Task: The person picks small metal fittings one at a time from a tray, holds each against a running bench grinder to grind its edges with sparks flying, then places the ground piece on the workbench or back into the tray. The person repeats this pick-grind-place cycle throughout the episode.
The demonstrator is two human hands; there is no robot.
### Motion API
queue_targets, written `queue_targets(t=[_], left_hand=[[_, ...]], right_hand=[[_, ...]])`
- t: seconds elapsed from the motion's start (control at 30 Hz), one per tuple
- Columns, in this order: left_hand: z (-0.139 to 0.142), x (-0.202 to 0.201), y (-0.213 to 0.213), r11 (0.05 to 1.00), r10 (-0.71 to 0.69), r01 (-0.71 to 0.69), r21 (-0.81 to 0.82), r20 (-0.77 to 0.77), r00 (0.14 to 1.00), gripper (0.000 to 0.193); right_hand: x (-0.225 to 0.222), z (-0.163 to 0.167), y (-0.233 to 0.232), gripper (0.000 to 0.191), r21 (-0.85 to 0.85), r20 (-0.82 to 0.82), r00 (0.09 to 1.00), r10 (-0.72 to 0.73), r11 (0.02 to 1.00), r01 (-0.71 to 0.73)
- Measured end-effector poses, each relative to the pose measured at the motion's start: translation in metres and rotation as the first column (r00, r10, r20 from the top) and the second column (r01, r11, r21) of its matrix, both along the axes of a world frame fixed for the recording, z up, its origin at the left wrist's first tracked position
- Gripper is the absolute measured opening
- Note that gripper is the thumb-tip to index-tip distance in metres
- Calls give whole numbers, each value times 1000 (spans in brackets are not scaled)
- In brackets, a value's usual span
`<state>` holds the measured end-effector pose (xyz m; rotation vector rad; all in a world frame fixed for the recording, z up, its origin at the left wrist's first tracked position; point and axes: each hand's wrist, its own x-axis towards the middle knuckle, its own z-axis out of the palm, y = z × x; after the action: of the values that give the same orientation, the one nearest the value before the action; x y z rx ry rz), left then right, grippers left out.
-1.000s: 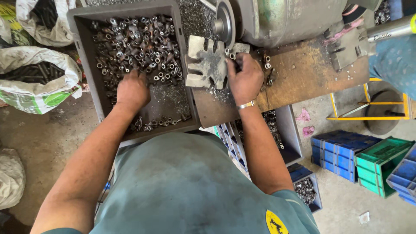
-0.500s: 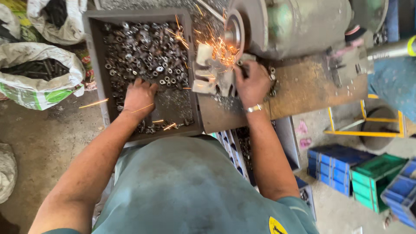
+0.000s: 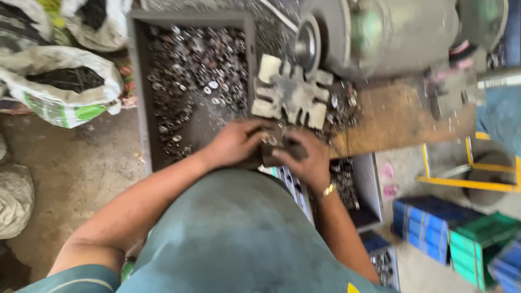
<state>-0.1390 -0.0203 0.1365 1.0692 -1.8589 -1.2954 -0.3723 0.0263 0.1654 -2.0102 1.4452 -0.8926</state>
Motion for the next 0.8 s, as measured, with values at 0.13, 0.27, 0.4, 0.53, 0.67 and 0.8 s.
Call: queue_targets(t=[0.13, 0.27, 0.4, 0.53, 0.67, 0.8], left_hand=[[7, -6, -7, 987, -68, 81, 137, -100, 993, 35], [-1, 3, -15, 992, 101, -98, -83, 32, 994, 34], [-23, 27, -21, 912, 359, -304, -276, 179, 916, 25], [-54, 54, -19, 931, 350, -279, -237, 359, 865, 29], [-80, 66, -16, 920, 377, -238, -311, 542, 751, 35], [-85, 67, -17, 915, 386, -222, -336, 572, 724, 35]], right_hand=[[12, -8, 9, 28, -16, 24, 989, -146, 989, 146], [-6, -23, -17, 33, -250, -141, 949, -281, 938, 240], [-23, -34, -54, 34, -277, -216, 886, -410, 896, 347], [-17, -40, -76, 30, -251, -198, 863, -464, 876, 413], [-13, -43, -86, 30, -275, -191, 849, -493, 857, 436], [-17, -45, -87, 28, -290, -215, 846, -488, 859, 422]])
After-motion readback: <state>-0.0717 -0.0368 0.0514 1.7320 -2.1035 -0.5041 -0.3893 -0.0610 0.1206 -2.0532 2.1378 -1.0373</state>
